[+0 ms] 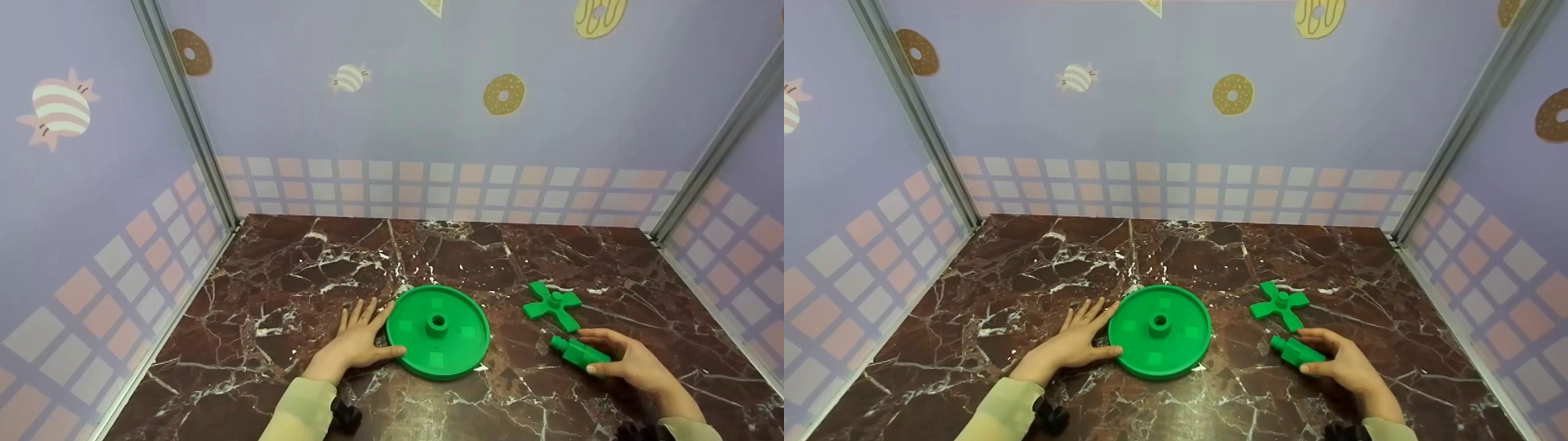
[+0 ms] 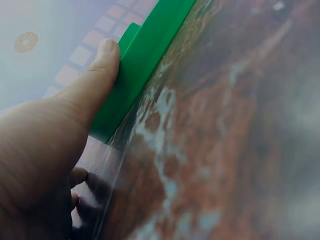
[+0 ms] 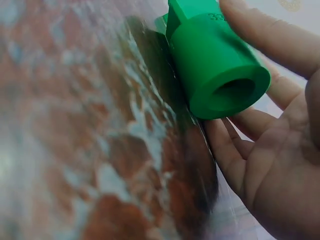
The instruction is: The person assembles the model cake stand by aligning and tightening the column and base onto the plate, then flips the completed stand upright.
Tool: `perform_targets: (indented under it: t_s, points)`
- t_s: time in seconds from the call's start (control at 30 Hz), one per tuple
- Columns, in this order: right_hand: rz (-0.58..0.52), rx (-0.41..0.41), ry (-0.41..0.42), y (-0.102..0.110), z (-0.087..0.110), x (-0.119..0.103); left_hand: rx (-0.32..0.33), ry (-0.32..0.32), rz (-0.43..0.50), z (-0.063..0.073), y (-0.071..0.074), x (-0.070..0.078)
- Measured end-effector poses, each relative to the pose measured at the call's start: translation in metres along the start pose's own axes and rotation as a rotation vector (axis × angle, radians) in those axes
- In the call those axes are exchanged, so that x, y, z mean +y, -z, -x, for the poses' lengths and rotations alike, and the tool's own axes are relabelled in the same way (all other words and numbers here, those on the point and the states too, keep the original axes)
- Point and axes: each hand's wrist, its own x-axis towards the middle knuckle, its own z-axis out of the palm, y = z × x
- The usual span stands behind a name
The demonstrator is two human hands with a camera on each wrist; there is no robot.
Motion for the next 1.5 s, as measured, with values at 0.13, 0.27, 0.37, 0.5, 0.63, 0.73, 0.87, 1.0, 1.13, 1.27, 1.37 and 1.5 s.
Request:
perform_targets:
  t_s: [0.13,0.27,0.37,0.5,0.63,0.73,0.87,1.0,1.13,1.27,1.37,1.5]
  points:
    - [0.052,0.004,-0.025,0.0,-0.001,-0.001,0.001,-0.003,-0.004,0.0,-0.001,-0.001]
    - [0.074,-0.006,-0.054,0.0,-0.001,-0.002,0.006,-0.005,-0.005,0.0,-0.002,-0.002]
    - [0.087,-0.006,-0.072,0.001,-0.001,-0.002,0.001,0.0,-0.003,0.0,-0.002,-0.002]
    - [0.101,0.015,-0.089,0.001,-0.001,-0.002,-0.005,0.01,0.002,0.0,-0.002,-0.001]
    - [0.09,0.026,-0.096,0.001,-0.001,-0.003,-0.001,0.007,0.003,0.0,-0.001,-0.001]
    - [0.094,0.034,-0.09,0.001,-0.001,-0.004,0.0,0.005,0.001,0.0,-0.001,-0.001]
    - [0.081,0.062,-0.094,0.0,0.0,-0.007,0.0,0.004,-0.006,-0.001,-0.001,-0.002]
    - [0.013,0.064,-0.097,-0.001,-0.001,-0.012,0.004,-0.004,-0.006,-0.001,-0.002,-0.003]
    - [-0.032,0.083,-0.087,-0.006,-0.003,-0.02,0.006,-0.002,-0.007,0.0,-0.003,-0.003]
    - [-0.034,0.139,-0.082,-0.013,-0.005,-0.03,0.003,0.004,-0.014,0.0,-0.003,-0.003]
    - [-0.031,0.174,-0.075,-0.019,-0.008,-0.037,-0.004,0.008,-0.014,-0.001,-0.003,-0.002]
    - [-0.024,0.213,-0.053,-0.025,-0.014,-0.043,-0.009,0.013,-0.017,-0.001,-0.004,-0.003]
